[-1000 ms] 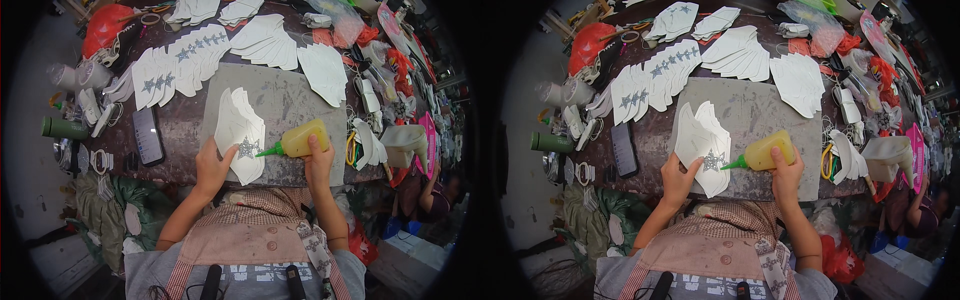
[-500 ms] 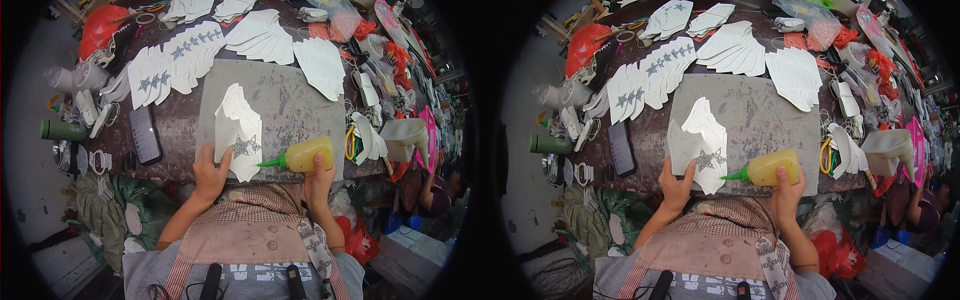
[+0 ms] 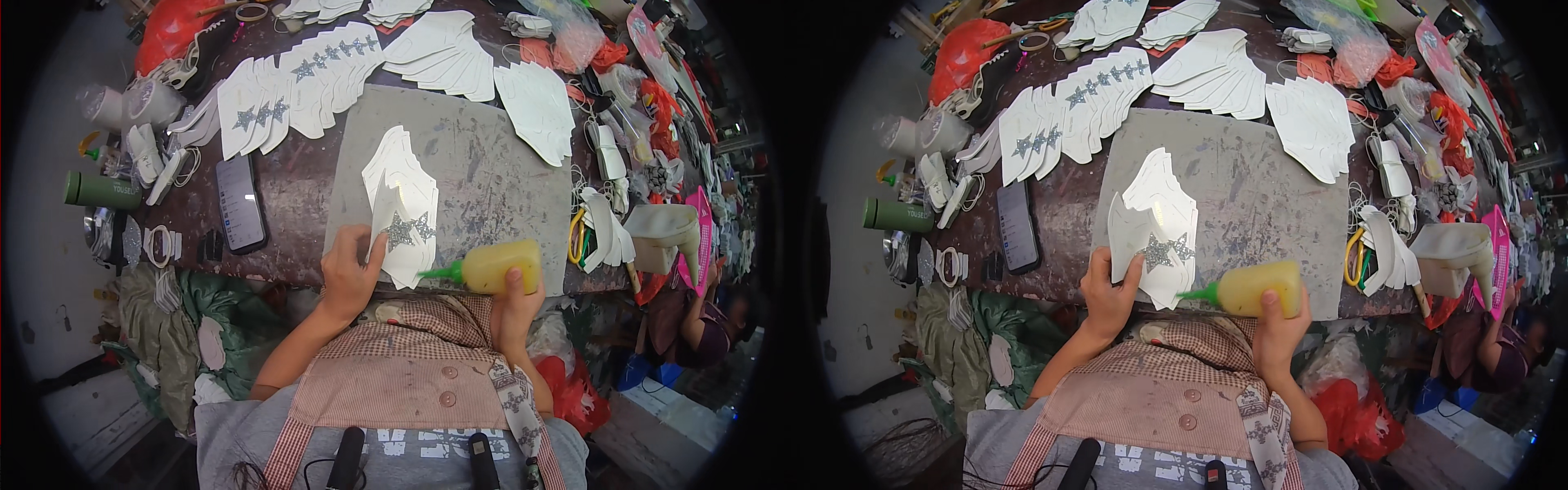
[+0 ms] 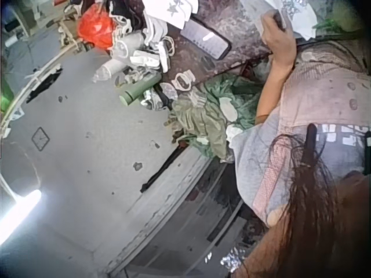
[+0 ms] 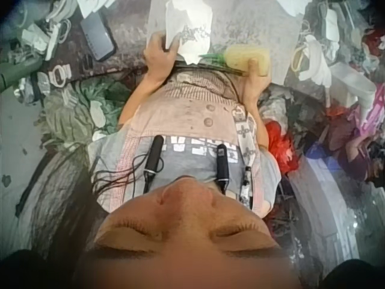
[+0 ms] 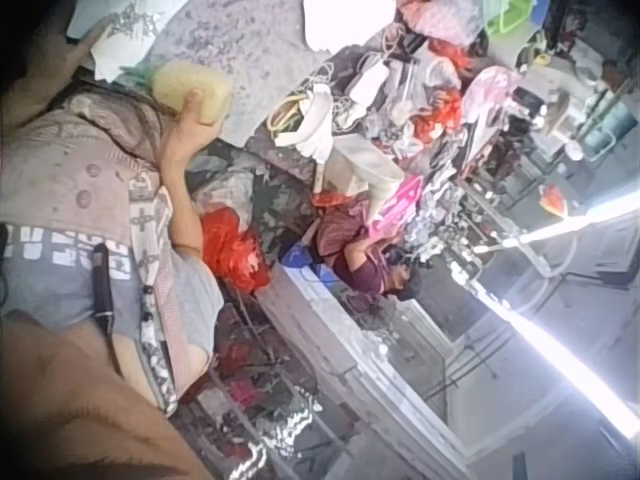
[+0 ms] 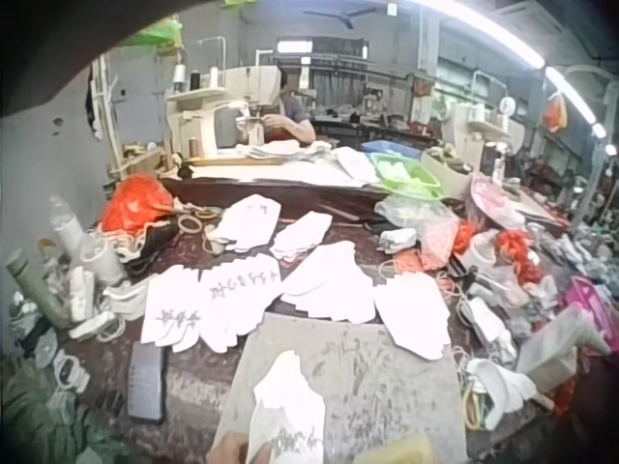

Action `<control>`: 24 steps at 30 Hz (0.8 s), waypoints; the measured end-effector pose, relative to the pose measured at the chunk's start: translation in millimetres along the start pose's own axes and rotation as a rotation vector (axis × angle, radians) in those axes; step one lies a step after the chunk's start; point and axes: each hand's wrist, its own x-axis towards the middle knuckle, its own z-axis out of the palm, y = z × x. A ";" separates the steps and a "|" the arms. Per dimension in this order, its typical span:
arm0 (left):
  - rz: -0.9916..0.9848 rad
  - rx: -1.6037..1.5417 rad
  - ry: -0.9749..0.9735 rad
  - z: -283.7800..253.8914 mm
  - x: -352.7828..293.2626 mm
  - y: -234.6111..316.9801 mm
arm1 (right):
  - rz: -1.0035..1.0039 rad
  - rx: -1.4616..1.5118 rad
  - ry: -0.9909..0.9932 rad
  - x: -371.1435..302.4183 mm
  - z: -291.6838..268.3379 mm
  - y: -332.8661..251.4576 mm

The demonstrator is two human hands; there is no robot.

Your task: The person applies glue from a squeeze bottle onto star-shaped embellishments on white fabric pieces. They then pick up and fold smaller white fabric strips, placing them into a pile. The person continues to handle and fold various white fabric components on a cluttered workbench.

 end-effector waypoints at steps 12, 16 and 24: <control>-0.489 -0.630 -0.142 -54.4 41.1 -27.4 | -0.072 0.295 -0.090 60.6 -20.2 -3.2; -0.353 -0.426 -0.091 -133.6 162.4 -93.8 | -0.127 0.353 -0.008 93.9 -29.8 11.0; -0.307 0.182 0.123 -171.1 238.9 -245.3 | -0.117 0.391 -0.045 98.4 -29.0 15.5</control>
